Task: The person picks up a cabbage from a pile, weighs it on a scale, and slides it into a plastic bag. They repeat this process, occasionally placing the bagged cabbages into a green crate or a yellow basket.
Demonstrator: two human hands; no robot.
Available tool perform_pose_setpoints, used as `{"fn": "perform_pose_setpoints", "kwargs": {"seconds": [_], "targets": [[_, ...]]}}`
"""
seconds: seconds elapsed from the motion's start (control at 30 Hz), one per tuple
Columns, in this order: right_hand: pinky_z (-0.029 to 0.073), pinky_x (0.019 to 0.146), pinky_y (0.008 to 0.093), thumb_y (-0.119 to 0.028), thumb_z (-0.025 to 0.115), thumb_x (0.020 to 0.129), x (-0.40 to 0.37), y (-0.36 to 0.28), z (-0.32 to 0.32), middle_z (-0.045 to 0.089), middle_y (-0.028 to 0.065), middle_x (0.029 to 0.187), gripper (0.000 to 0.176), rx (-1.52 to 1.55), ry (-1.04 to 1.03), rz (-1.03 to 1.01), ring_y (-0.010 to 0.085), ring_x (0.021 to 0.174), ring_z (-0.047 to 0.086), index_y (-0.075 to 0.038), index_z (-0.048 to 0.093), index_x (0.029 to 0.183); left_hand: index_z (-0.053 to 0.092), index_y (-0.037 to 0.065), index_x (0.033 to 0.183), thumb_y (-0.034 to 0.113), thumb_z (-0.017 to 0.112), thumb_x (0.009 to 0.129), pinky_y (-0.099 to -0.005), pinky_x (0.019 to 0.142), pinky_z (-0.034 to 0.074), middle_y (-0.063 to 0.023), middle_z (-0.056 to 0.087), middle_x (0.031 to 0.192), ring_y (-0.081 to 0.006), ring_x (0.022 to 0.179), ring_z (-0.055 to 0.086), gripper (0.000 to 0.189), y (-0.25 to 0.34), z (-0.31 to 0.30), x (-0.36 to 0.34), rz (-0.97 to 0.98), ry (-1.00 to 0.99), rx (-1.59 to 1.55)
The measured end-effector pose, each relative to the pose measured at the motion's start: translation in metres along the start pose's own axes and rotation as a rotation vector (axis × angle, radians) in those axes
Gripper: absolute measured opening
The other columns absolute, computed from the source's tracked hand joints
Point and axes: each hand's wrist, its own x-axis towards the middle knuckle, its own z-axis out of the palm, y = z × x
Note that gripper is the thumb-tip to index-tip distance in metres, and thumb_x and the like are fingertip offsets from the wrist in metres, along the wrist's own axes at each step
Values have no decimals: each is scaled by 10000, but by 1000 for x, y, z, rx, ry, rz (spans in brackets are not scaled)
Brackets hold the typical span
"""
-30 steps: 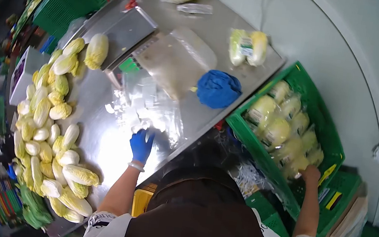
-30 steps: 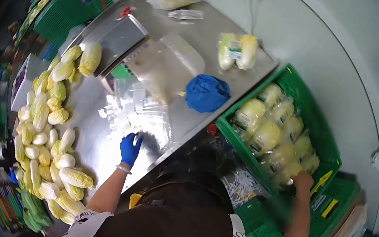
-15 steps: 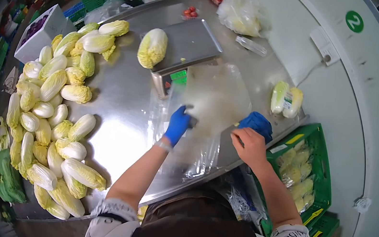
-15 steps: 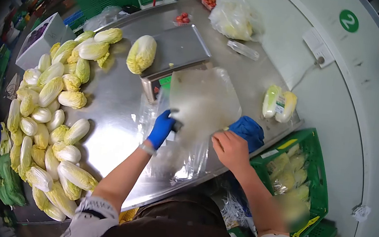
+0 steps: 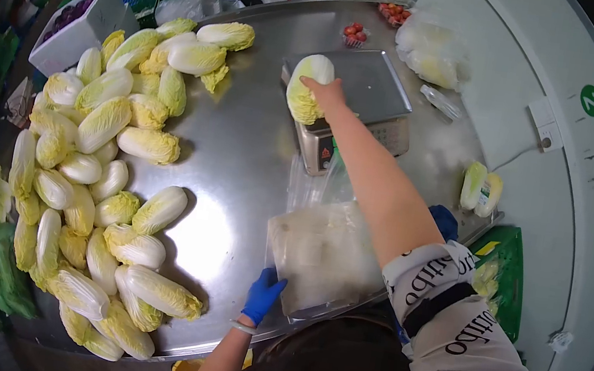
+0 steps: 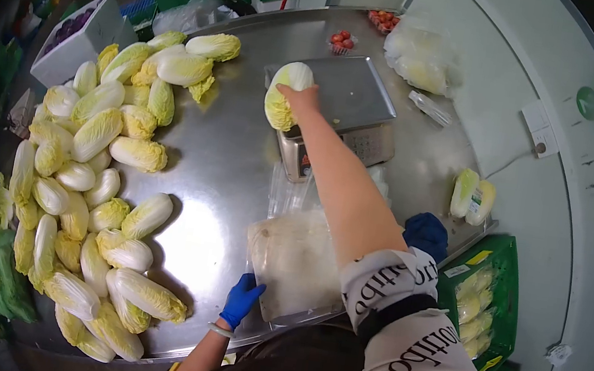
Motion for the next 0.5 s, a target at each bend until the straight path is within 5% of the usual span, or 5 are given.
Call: {"fn": "perform_pose_setpoints", "kwargs": {"seconds": [0.2, 0.37, 0.5], "targets": [[481, 942, 409, -295, 813, 703, -13, 32, -48, 536, 200, 1194, 897, 513, -496, 242, 284, 1111, 574, 60, 304, 1351, 547, 41, 1198, 216, 598, 846, -399, 665, 500, -173, 677, 891, -290, 745, 661, 397, -19, 2, 23, 145, -9, 101], [410, 1009, 379, -216, 823, 699, -185, 128, -114, 476, 138, 1322, 920, 205, -547, 20, 242, 1205, 486, -23, 279, 1416, 462, 41, 1350, -22, 474, 790, -268, 717, 505, -103, 637, 1022, -160, 765, 611, 563, -6, -8, 18, 17, -135, -262], [353, 1055, 392, -233, 831, 682, -282, 218, -133, 448, 172, 1343, 945, 81, -529, -30, 269, 1247, 447, -17, 285, 1422, 392, 42, 1397, -44, 458, 792, -261, 753, 493, -101, 622, 1051, -143, 828, 593, 615, 10, -10, 13, 11, -192, -270]]}}
